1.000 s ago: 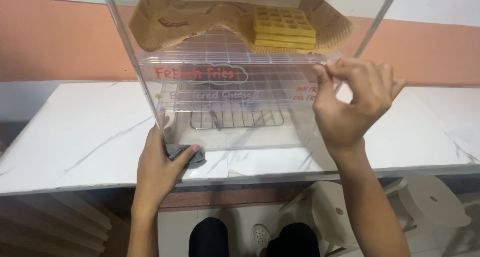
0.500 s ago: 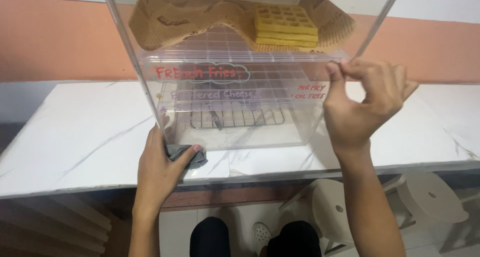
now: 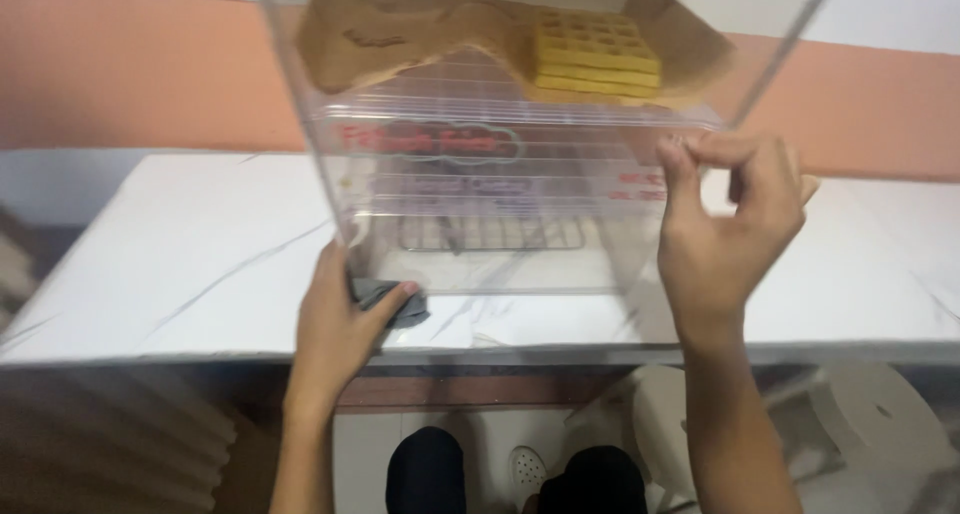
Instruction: Cleaning the surfaces of a food display case and adjusting its components.
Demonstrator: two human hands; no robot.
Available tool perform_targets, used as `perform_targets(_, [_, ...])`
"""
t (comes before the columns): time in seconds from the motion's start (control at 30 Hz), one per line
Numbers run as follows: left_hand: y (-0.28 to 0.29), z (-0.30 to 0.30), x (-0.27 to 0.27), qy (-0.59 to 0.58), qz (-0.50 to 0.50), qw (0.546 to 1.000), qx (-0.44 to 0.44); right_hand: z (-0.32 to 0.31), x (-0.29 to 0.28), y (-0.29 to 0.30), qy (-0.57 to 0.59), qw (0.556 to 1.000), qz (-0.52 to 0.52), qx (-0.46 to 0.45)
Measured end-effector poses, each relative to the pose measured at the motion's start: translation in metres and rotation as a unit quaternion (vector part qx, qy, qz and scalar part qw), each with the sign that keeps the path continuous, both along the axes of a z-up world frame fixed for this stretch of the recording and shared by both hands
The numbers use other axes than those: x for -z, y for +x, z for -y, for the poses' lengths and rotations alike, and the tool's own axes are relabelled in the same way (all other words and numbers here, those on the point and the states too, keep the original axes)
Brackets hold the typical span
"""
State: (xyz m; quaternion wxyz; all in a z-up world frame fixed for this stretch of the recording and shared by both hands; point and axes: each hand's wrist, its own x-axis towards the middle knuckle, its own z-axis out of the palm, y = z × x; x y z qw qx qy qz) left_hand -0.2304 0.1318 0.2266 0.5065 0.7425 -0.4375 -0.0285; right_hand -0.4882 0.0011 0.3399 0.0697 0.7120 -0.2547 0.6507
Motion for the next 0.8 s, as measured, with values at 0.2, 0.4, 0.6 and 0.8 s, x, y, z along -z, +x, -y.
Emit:
perform_targets(0.2, [0.002,-0.011,0.009,-0.103,0.071,0.992,0.002,-0.099,0.070,0.080,0.070,0.924,-0.198,-0.319])
perform_targets(0.4, [0.017,-0.008,0.017,-0.135,0.017,0.989,0.051,-0.141,0.126,0.117,0.008,0.868,-0.315,-0.385])
perform_targets(0.6, [0.017,-0.005,0.026,-0.118,0.020,0.991,0.062,-0.132,0.118,0.127,0.025,0.841,-0.327,-0.431])
perform_targets(0.8, [0.014,-0.010,0.025,-0.094,0.041,0.993,0.053,-0.133,0.120,0.131,0.008,0.796,-0.411,-0.444])
